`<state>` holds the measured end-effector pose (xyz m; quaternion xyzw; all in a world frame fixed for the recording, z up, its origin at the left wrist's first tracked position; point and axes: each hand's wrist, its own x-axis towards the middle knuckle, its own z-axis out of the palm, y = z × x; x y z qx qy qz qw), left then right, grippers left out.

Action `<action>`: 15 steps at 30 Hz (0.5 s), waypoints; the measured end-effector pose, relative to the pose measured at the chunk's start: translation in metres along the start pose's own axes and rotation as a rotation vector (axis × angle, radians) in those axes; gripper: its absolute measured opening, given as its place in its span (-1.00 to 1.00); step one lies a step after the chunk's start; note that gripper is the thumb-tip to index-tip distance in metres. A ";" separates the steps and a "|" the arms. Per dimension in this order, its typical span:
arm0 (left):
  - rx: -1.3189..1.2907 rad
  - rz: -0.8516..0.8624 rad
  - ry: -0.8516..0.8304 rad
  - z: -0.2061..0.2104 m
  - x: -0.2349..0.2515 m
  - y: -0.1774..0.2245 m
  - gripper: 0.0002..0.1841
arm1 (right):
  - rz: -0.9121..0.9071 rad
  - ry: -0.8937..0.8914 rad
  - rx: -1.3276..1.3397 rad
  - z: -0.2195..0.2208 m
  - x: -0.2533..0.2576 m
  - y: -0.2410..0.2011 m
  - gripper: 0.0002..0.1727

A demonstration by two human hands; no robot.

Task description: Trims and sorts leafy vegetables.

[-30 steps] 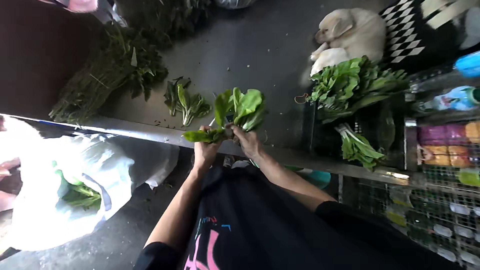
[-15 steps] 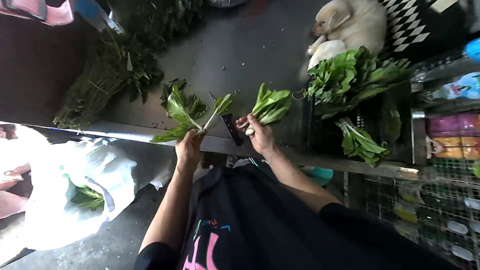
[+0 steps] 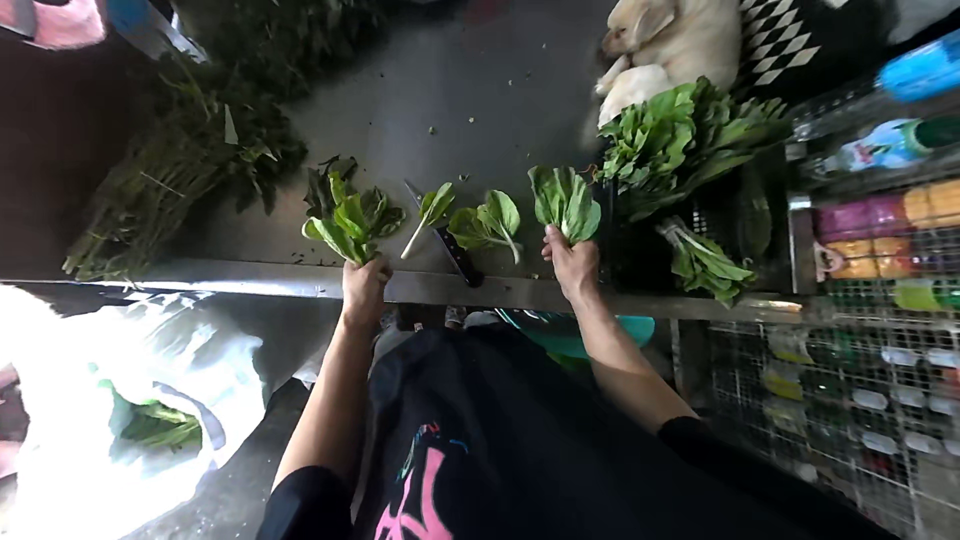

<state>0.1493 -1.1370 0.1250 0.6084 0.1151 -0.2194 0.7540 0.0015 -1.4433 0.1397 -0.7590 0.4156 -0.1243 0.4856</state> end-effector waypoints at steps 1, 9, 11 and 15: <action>0.047 0.026 0.027 -0.002 0.004 0.002 -0.83 | -0.011 -0.002 0.056 0.003 -0.003 -0.004 -0.59; -0.053 -0.111 -0.326 -0.024 -0.005 0.005 -0.73 | -0.434 -0.387 -0.262 0.096 -0.081 -0.094 -0.60; -0.165 -0.133 -0.380 -0.035 -0.003 -0.002 -0.43 | -0.509 -0.706 -0.487 0.131 -0.106 -0.116 -0.53; -0.024 -0.078 -0.272 -0.085 -0.005 0.025 -0.52 | -0.478 -1.043 -0.470 0.175 -0.114 -0.141 -0.49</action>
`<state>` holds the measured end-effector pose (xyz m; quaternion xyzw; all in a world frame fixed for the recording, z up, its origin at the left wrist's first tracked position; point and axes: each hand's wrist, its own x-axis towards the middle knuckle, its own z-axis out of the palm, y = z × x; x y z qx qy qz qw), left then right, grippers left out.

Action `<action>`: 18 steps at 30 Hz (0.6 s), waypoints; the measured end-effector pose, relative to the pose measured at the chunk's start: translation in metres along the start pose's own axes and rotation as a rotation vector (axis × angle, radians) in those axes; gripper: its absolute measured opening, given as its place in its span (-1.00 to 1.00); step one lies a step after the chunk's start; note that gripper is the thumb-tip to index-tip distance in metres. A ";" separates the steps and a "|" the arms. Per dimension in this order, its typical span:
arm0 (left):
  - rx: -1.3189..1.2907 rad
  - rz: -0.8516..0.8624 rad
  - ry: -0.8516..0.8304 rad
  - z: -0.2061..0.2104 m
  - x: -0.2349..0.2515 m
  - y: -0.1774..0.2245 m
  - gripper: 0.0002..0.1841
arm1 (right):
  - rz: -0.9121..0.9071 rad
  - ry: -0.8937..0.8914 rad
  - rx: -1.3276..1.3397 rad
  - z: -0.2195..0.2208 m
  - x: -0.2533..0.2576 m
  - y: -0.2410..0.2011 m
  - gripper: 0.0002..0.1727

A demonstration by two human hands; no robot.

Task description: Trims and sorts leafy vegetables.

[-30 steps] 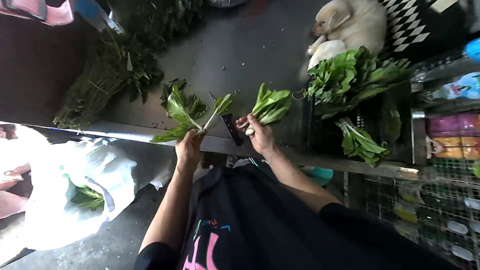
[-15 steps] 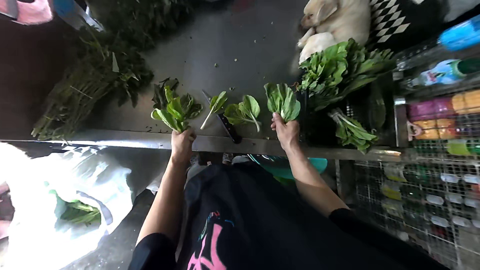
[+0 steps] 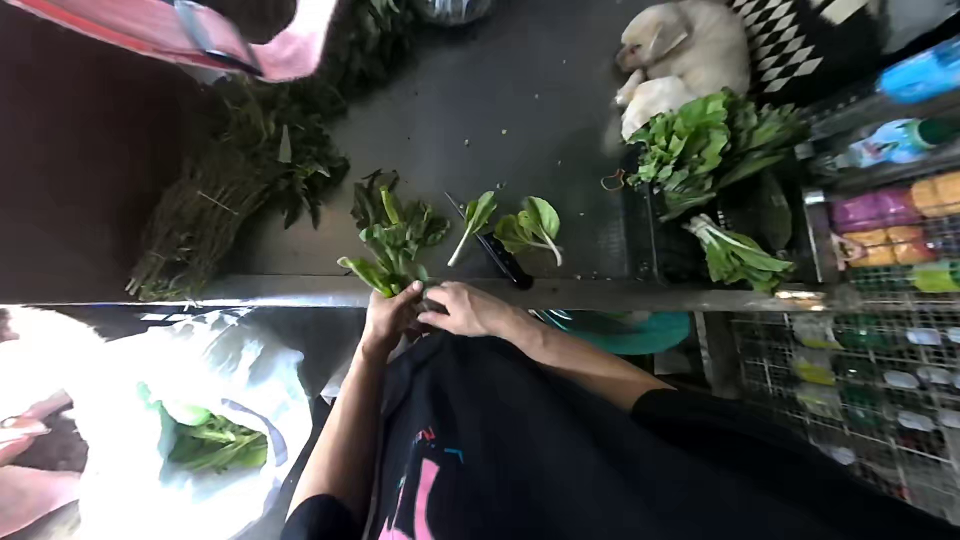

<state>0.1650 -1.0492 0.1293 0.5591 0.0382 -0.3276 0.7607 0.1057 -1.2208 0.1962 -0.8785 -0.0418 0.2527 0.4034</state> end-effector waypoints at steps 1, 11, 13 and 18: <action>0.045 -0.008 0.051 -0.014 -0.007 0.011 -0.59 | -0.027 0.084 0.060 0.001 0.009 0.005 -0.58; -0.098 -0.120 0.011 -0.101 -0.018 0.041 -0.65 | 0.525 0.474 0.052 0.024 0.129 0.045 -0.34; -0.160 -0.133 0.000 -0.096 -0.013 0.042 -0.75 | 0.576 0.524 0.168 0.027 0.133 0.039 -0.48; -0.416 -0.260 0.089 -0.082 0.006 0.038 -0.73 | 0.464 0.719 0.536 0.023 0.107 0.036 -0.66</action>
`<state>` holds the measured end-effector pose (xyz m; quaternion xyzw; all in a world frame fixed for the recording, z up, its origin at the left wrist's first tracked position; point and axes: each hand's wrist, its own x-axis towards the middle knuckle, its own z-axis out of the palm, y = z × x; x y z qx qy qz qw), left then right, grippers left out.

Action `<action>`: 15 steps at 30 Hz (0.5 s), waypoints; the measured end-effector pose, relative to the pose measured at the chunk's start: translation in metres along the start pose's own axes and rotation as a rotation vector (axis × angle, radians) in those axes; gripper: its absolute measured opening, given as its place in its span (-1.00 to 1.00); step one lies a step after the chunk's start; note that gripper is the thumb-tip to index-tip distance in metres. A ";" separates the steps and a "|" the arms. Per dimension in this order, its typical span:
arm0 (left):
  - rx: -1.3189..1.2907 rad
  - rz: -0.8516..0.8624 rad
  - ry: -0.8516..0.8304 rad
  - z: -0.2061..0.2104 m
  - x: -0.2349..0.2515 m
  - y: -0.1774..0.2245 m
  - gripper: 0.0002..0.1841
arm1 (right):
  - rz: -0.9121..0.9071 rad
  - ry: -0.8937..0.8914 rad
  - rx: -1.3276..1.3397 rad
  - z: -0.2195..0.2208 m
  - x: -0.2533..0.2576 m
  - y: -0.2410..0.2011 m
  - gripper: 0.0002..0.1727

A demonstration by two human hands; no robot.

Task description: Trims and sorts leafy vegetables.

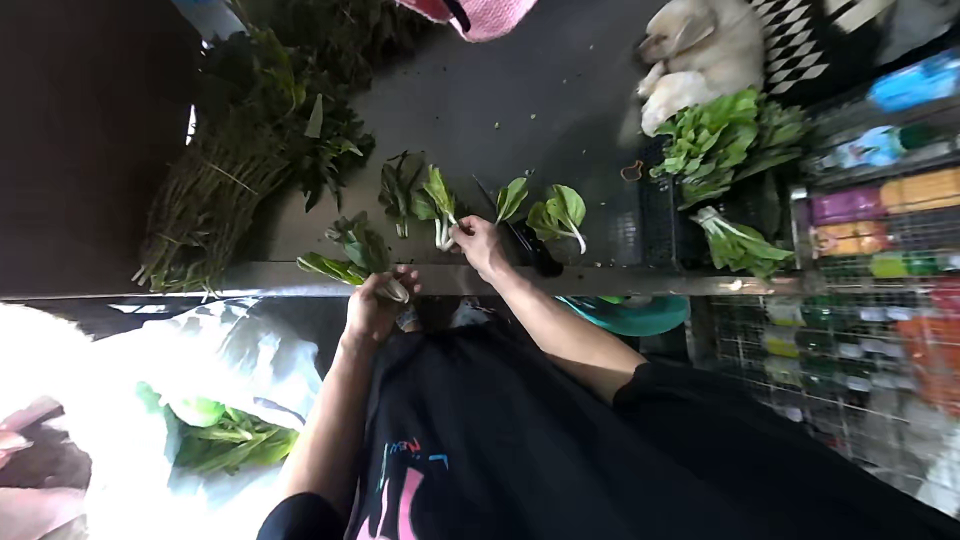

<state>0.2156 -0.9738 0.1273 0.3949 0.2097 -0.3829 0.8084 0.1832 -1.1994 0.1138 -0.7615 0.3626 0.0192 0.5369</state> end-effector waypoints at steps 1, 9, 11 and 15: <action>0.018 -0.020 -0.001 0.004 0.005 -0.002 -0.74 | -0.033 0.005 0.073 -0.007 -0.008 -0.003 -0.67; 0.239 -0.285 -0.171 0.055 0.042 -0.021 -0.70 | -0.224 -0.116 0.163 -0.030 -0.061 -0.013 -0.73; 0.224 -0.345 -0.225 0.051 0.048 -0.022 -0.72 | -0.245 -0.112 0.169 -0.031 -0.067 -0.011 -0.74; 0.314 -0.411 -0.346 0.050 0.042 -0.012 -0.80 | -0.282 -0.055 0.138 -0.035 -0.082 -0.011 -0.75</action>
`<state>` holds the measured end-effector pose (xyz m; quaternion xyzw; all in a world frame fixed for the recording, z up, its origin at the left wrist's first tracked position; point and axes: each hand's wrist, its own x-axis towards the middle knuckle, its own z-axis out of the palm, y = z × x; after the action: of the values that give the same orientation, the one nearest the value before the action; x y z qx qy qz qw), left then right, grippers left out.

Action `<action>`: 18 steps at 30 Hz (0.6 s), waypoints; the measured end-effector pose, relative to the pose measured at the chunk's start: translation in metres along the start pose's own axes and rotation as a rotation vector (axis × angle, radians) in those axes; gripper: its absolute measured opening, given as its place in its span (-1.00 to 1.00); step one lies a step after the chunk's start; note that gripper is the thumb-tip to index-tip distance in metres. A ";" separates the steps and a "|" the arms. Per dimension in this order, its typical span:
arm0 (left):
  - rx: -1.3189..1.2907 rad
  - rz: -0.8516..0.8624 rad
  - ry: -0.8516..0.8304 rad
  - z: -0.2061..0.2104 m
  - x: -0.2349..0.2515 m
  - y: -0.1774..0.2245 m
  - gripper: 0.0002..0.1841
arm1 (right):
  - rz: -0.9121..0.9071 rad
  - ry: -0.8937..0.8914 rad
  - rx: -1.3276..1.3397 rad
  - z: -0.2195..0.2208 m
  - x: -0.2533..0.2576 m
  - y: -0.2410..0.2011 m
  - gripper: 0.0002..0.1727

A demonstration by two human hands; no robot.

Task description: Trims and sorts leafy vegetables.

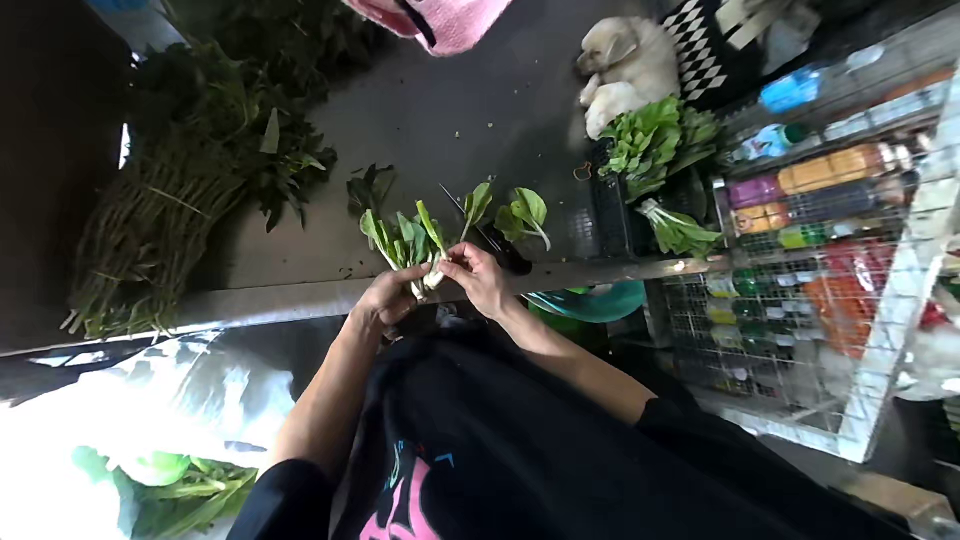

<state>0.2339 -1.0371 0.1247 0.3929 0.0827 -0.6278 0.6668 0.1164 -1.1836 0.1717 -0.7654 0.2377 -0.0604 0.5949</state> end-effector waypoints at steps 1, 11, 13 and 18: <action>0.020 -0.025 -0.036 0.001 -0.001 0.001 -0.80 | -0.014 -0.001 -0.007 0.000 -0.003 0.000 -0.76; -0.077 0.280 0.329 -0.010 0.014 -0.005 -0.82 | -0.191 0.236 -0.208 -0.012 -0.004 -0.014 -0.78; -0.077 0.351 0.205 -0.013 -0.006 -0.002 -0.79 | -0.123 0.364 -0.239 -0.047 0.011 -0.001 -0.76; -0.195 0.442 -0.014 -0.018 -0.033 -0.012 -0.57 | 0.231 0.517 -0.471 -0.145 0.026 0.051 -0.56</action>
<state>0.2235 -0.9996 0.1272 0.3311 0.0503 -0.4584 0.8232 0.0701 -1.3322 0.1599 -0.8090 0.4725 -0.1277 0.3254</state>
